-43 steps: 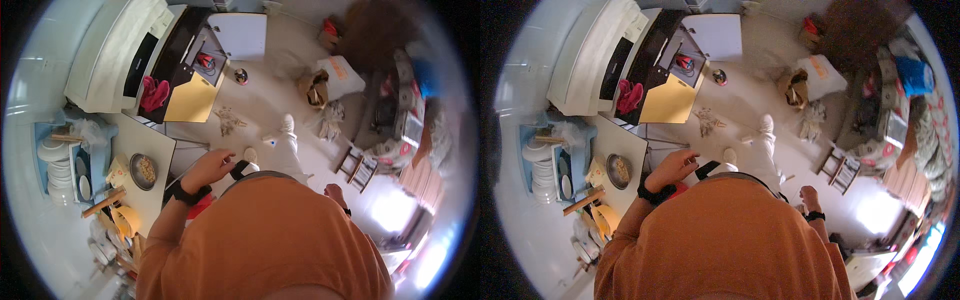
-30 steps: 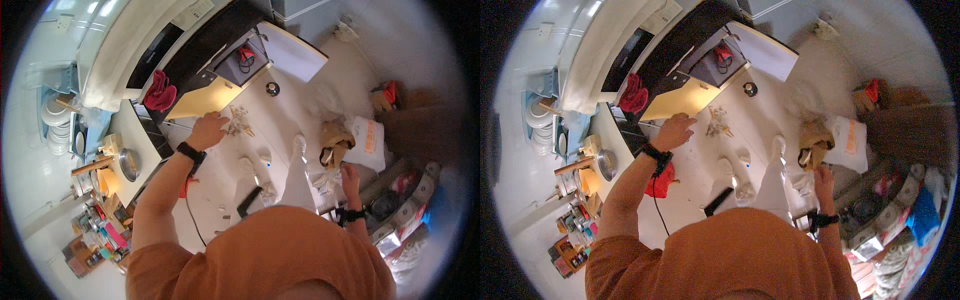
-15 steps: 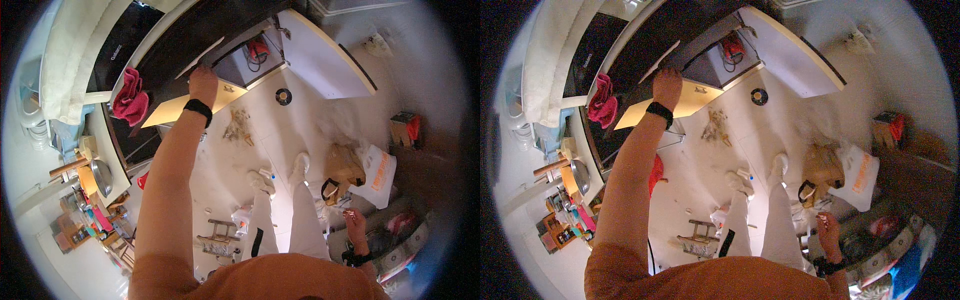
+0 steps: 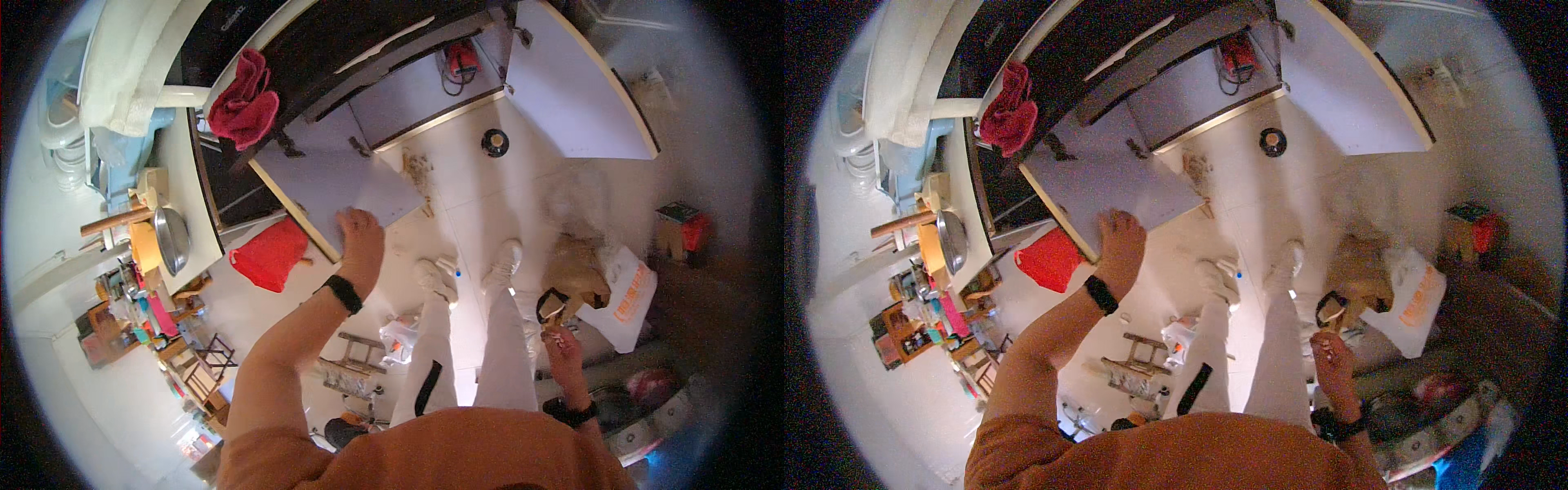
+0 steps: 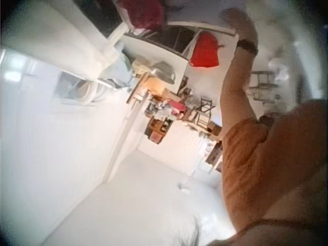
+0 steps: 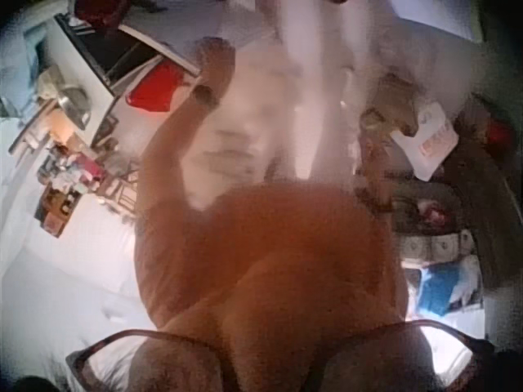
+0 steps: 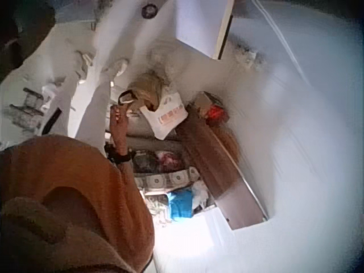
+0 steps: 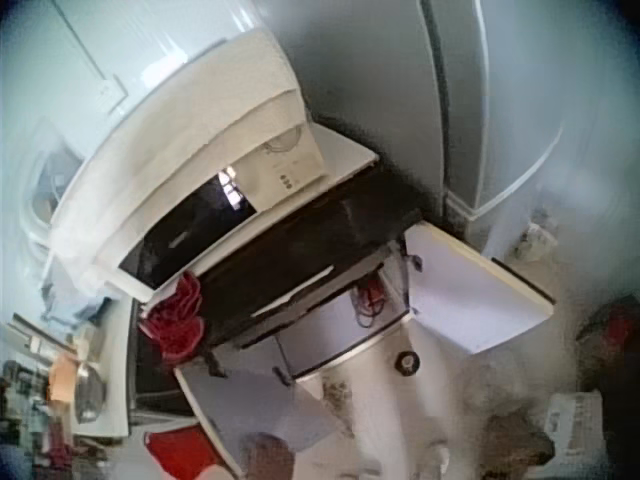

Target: The person picks up a coil of pink wire and a connector from the floor, walks to a wall-mounted electronic unit, and inserts the wire ends into the device.

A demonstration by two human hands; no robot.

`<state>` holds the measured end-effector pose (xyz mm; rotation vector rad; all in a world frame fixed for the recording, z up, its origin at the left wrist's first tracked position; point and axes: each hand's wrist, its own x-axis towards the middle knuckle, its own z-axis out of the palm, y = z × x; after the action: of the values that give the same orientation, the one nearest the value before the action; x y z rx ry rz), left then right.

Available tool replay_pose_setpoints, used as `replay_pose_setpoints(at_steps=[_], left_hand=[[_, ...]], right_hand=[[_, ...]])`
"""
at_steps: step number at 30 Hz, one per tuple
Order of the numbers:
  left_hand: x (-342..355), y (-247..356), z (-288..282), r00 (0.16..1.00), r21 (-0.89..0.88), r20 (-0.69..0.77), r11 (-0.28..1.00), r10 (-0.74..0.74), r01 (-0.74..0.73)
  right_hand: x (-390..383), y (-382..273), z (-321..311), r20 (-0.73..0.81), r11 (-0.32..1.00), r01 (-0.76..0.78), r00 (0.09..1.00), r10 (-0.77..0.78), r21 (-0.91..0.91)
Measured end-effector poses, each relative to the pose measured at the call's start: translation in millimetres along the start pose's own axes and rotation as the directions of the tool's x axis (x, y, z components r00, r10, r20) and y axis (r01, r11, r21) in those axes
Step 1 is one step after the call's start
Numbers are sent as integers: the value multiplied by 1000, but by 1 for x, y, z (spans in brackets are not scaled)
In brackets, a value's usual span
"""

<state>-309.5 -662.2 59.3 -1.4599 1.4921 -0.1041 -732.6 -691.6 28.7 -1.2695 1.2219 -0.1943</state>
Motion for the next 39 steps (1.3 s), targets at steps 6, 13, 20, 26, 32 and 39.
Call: replay_pose_setpoints(at_steps=[6, 13, 20, 26, 32, 39], left_hand=[[-45, -5, 57, 993, -71, 121, 997, -3, 12], [-69, -17, 99, 985, 156, 172, 988, -13, -14], [-94, -19, 151, 992, 130, 89, 988, -91, 79], [-98, -19, 143, 983, -147, -161, 987, -88, 64], [-101, -5, 152, 934, -484, -306, 875, -185, 14], [-198, 51, 112, 962, -792, -131, 610, -240, 44]], right_hand=[[-17, -35, 2, 53, 987, -148, 987, 151, -57], [-35, -38, 17, 57, 985, -149, 986, 154, -85], [-49, -117, 49, 99, 966, -180, 975, 200, -187], [-53, -122, 58, 247, 961, 219, 953, -174, -169], [-59, -175, 75, 356, 766, 396, 905, -233, -506], [-33, -196, 56, 448, 737, 369, 888, -100, -567]])
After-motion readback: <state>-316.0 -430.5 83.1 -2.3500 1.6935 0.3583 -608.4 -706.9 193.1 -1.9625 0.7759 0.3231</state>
